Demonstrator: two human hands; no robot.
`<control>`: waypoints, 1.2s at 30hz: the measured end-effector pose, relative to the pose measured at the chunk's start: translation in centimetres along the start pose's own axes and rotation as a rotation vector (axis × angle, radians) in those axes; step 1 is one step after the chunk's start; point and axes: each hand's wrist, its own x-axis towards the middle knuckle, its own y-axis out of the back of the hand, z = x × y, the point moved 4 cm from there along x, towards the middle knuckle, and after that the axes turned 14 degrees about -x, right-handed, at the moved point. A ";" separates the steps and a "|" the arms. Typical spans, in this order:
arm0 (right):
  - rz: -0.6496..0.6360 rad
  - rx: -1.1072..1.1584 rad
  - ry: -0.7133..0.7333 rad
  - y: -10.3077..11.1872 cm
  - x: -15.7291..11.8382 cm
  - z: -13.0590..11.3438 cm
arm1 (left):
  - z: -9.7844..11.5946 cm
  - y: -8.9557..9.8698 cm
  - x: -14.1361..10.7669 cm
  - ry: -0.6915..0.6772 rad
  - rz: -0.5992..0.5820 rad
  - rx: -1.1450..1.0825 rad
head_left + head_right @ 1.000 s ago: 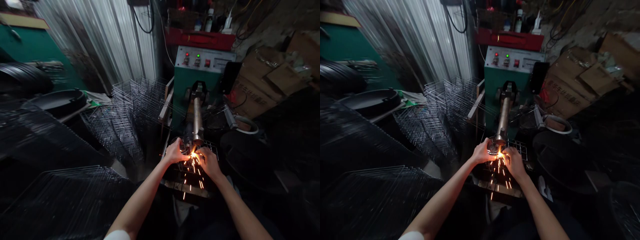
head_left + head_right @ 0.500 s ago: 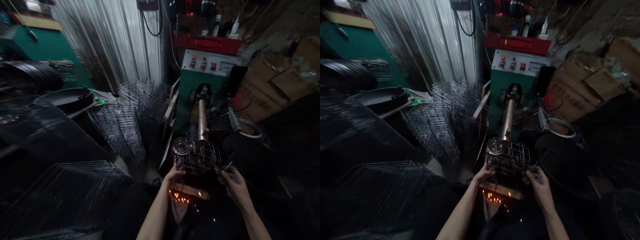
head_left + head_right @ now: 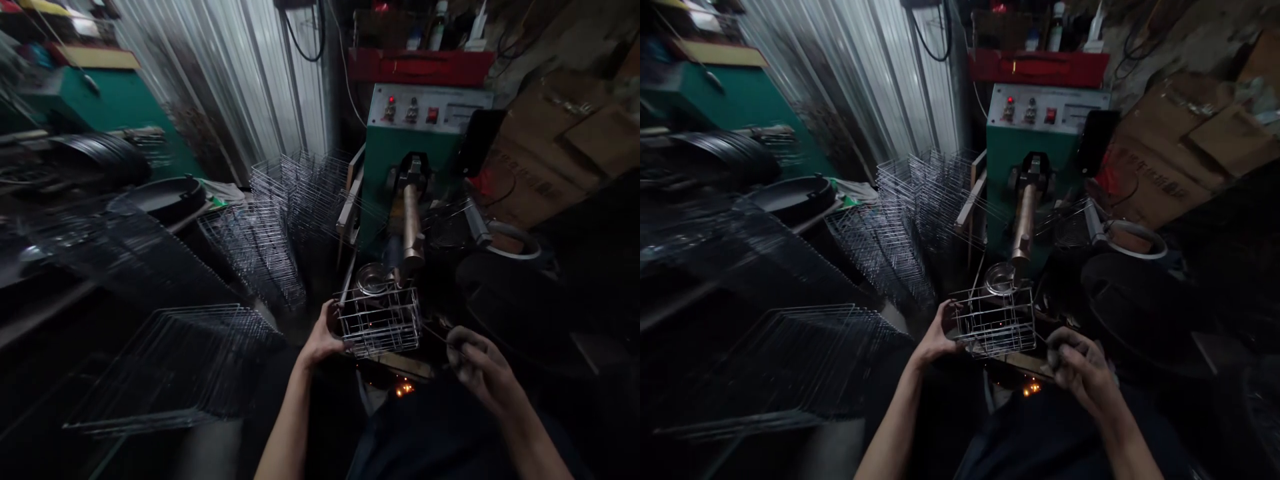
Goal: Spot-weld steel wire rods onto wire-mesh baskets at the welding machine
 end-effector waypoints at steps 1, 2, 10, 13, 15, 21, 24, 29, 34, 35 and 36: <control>-0.090 -0.036 0.040 -0.9 -0.1 -0.6 | 1.3 -0.2 -0.3 -0.009 -0.014 0.051; -0.176 -0.105 0.076 -1.8 -0.2 -1.2 | 2.3 -0.6 -0.4 -0.013 -0.029 0.092; -0.183 -0.896 0.421 -4.8 1.2 -2.8 | 1.3 -7.9 1.2 -0.073 -0.138 0.382; -0.090 -1.016 0.513 -3.6 1.3 -2.4 | 0.5 -10.0 1.6 -0.110 -0.163 0.514; -0.080 -1.077 0.545 -3.0 1.2 -1.7 | 0.3 -10.8 1.9 -0.122 -0.172 0.523; -0.067 -1.365 0.761 -2.8 1.9 2.1 | 0.3 -12.2 2.6 -0.170 -0.171 0.462; -0.005 -1.442 0.856 -2.9 2.0 3.1 | 0.4 -12.5 2.7 -0.186 -0.161 0.445; 0.039 -1.416 0.901 -3.0 1.8 2.9 | 0.3 -12.6 2.7 -0.197 -0.129 0.417; 0.076 -1.379 0.886 -3.1 2.6 2.5 | -0.2 -12.6 3.2 -0.205 -0.105 0.411; 0.079 -1.372 0.884 -3.1 2.9 2.4 | -0.3 -12.6 3.4 -0.208 -0.099 0.407; 0.080 -1.366 0.883 -3.2 3.1 2.3 | -0.3 -12.6 3.6 -0.212 -0.092 0.400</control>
